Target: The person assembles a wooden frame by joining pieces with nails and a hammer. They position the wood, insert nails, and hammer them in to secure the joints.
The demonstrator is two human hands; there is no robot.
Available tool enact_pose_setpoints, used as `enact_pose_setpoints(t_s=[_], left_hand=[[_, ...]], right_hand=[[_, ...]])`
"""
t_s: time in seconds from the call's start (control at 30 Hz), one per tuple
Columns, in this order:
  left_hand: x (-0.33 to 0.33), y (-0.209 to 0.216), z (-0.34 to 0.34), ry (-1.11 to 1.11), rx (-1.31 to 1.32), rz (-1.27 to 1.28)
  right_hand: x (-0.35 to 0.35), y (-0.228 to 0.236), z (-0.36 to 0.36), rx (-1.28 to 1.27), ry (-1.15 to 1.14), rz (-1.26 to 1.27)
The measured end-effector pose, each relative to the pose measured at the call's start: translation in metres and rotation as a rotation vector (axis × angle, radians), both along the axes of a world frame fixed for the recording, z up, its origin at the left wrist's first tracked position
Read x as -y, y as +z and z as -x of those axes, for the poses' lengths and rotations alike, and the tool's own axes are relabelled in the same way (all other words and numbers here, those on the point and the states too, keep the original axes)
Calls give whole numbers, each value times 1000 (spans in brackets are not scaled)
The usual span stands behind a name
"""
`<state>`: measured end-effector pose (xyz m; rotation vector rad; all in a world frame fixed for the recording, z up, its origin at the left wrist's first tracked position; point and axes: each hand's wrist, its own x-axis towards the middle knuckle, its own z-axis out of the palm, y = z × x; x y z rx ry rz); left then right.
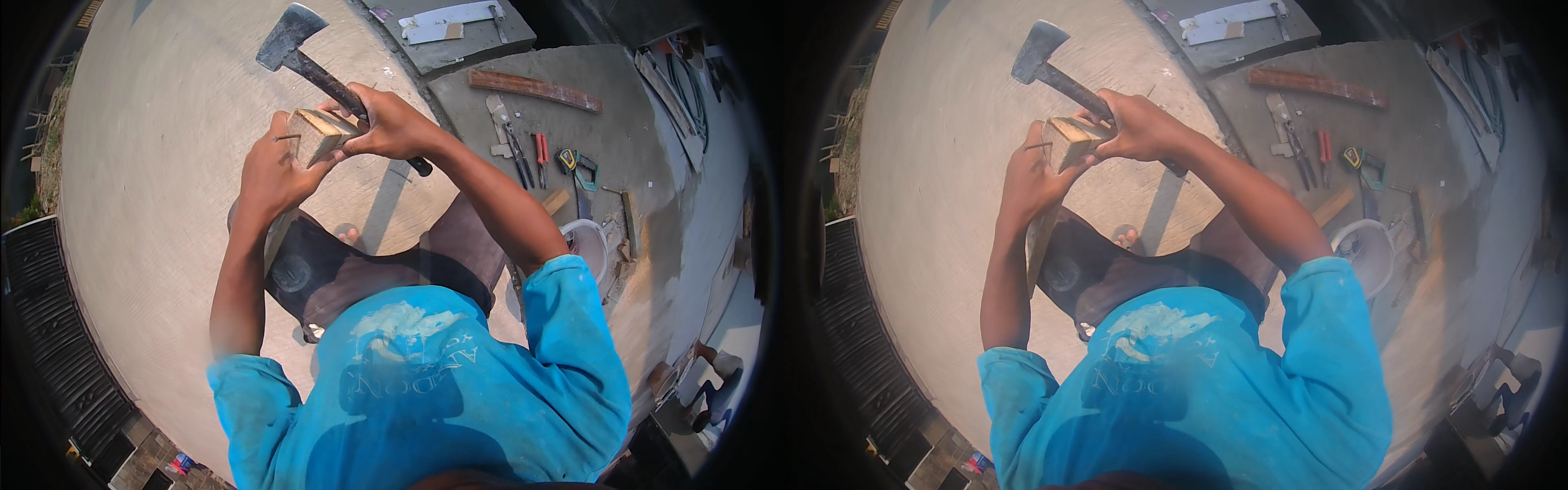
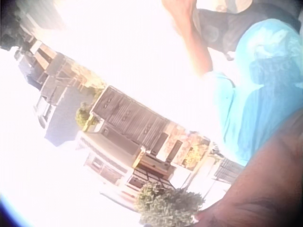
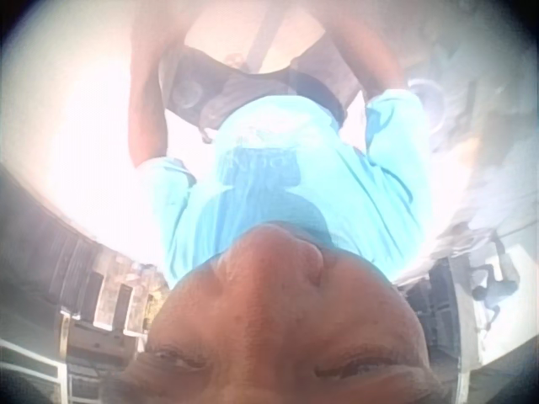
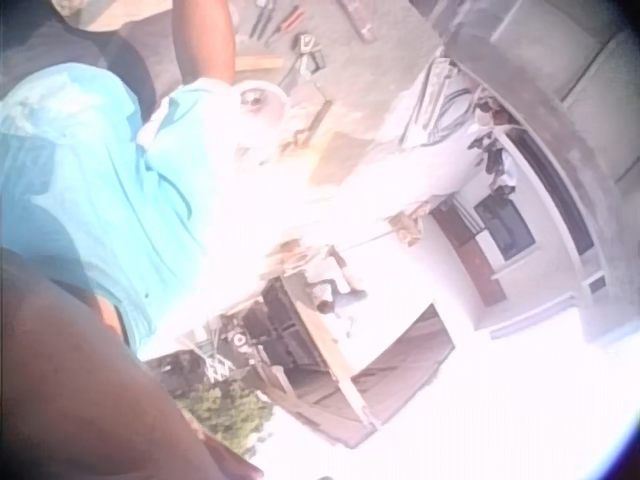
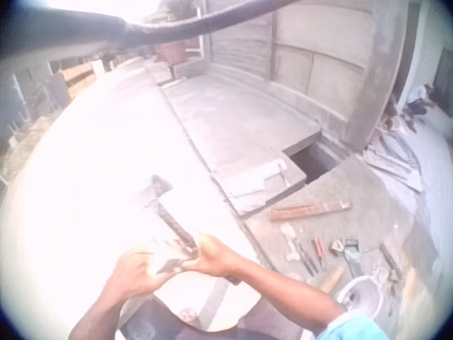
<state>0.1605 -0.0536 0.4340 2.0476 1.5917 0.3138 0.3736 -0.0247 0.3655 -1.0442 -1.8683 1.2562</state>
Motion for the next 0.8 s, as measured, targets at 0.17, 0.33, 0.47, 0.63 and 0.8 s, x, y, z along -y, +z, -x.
enact_pose_setpoints(t_s=[0.17, 0.33, 0.47, 0.63, 0.8], left_hand=[[-1, 1, 2, -21, 5, -1], [-5, -3, 6, -11, -24, 0], [-5, -19, 9, -13, 16, -150], [-5, -7, 7, 39, -27, -31], [-7, -16, 7, 19, 65, -97]], right_hand=[[-5, -2, -1, 14, 10, -39], [-3, 20, -10, 268, -45, -153], [4, 92, -50, 396, -73, -291], [49, 182, -51, 471, -2, -382], [60, 190, -39, 745, 128, -351]])
